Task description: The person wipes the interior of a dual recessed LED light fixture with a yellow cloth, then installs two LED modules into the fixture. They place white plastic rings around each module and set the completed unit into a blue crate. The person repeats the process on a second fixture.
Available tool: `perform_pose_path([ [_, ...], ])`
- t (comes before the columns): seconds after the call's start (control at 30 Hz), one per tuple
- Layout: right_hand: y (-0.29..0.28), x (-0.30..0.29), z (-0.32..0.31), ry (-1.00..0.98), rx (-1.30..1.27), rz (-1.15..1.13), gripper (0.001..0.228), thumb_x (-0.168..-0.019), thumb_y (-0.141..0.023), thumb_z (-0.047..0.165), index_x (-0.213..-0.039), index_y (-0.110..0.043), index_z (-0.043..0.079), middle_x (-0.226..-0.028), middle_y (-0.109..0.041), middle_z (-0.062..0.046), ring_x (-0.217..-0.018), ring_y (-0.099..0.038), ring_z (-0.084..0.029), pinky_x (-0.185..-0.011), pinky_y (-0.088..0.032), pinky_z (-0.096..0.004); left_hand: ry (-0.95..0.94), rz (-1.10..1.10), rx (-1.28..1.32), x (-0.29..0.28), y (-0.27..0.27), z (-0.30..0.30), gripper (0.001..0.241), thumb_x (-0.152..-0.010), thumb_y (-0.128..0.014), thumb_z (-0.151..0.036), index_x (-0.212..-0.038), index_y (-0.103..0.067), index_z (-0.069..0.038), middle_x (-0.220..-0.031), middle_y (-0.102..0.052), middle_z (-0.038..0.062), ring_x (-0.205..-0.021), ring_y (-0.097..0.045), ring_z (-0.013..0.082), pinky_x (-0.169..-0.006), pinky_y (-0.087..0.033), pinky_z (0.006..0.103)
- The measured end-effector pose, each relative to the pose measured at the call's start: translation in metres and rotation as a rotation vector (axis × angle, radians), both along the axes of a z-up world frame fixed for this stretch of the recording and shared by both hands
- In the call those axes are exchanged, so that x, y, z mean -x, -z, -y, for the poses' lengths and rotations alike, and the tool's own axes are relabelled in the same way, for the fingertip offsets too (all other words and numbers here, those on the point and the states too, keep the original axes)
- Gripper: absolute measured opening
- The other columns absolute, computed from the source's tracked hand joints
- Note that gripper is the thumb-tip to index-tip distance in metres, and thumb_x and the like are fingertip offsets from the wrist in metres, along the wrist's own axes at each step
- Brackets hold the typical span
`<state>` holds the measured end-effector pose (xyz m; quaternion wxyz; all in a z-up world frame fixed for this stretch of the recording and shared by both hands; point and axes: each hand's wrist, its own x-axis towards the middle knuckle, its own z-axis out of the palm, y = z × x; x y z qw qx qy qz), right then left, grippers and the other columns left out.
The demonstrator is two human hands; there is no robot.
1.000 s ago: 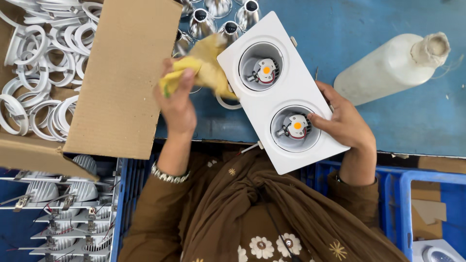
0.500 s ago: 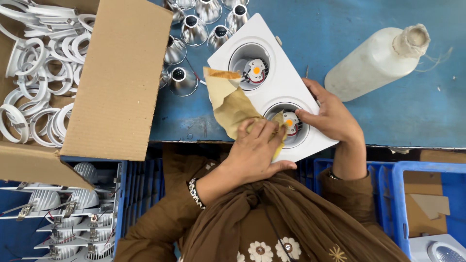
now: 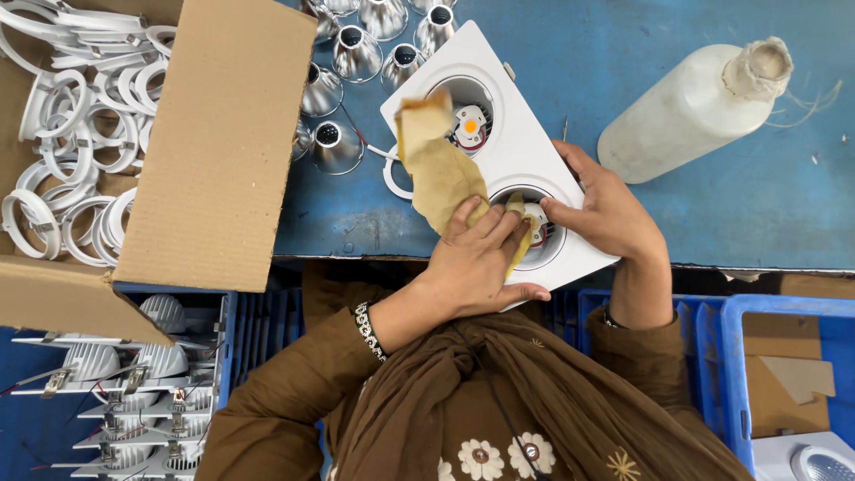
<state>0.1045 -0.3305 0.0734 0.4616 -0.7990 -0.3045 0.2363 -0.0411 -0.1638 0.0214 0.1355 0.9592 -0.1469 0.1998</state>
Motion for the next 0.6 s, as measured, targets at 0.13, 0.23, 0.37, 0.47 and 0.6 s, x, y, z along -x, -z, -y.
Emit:
perform_pose_path([
  [0.13, -0.0007, 0.0018, -0.0008, -0.01, -0.027, 0.01, 0.069, -0.085, -0.07, 0.008, -0.149, -0.046, -0.002, -0.13, -0.065, -0.014, -0.118, -0.059, -0.016, -0.1, -0.048, -0.031, -0.022, -0.021, -0.027, 0.0034, 0.0008, 0.0014, 0.093, -0.089, -0.043, -0.082, -0.127, -0.069, -0.001, -0.131, -0.059, 0.009, -0.132, -0.048, 0.0231, -0.122, -0.019, 0.0495],
  [0.23, -0.0004, 0.0022, -0.0009, -0.008, -0.036, -0.005, 0.069, -0.085, -0.07, 0.008, -0.149, -0.045, -0.003, -0.131, -0.065, -0.014, -0.118, -0.059, -0.015, -0.099, -0.048, -0.031, -0.021, -0.032, -0.003, 0.006, 0.0014, 0.0016, 0.091, -0.089, -0.043, -0.08, -0.129, -0.069, -0.002, -0.13, -0.059, 0.009, -0.133, -0.049, 0.0243, -0.122, -0.018, 0.051],
  [0.37, 0.0009, 0.0029, -0.001, -0.016, -0.053, 0.004, 0.069, -0.085, -0.07, 0.007, -0.149, -0.045, -0.003, -0.132, -0.064, -0.014, -0.12, -0.058, -0.016, -0.101, -0.048, -0.031, 0.025, -0.052, 0.049, 0.0086, 0.0013, 0.0006, 0.087, -0.092, -0.044, -0.078, -0.131, -0.068, -0.004, -0.129, -0.06, 0.008, -0.132, -0.049, 0.026, -0.123, -0.016, 0.0529],
  [0.47, 0.0013, 0.0022, -0.0007, -0.011, -0.049, 0.006, 0.069, -0.086, -0.071, 0.007, -0.149, -0.045, -0.003, -0.133, -0.064, -0.014, -0.121, -0.057, -0.016, -0.102, -0.047, -0.031, 0.06, -0.06, 0.149, 0.0077, 0.002, 0.0032, 0.083, -0.092, -0.045, -0.076, -0.13, -0.069, -0.007, -0.128, -0.06, 0.007, -0.131, -0.049, 0.0255, -0.123, -0.015, 0.055],
  [0.6, 0.0014, 0.0028, -0.0017, 0.0, -0.05, -0.009, 0.069, -0.085, -0.07, 0.007, -0.149, -0.045, -0.003, -0.133, -0.063, -0.014, -0.121, -0.057, -0.016, -0.101, -0.047, -0.031, -0.003, 0.029, 0.121, 0.0043, 0.0039, 0.0092, 0.083, -0.092, -0.045, -0.077, -0.132, -0.069, -0.008, -0.13, -0.059, 0.006, -0.132, -0.05, 0.0247, -0.122, -0.017, 0.0519],
])
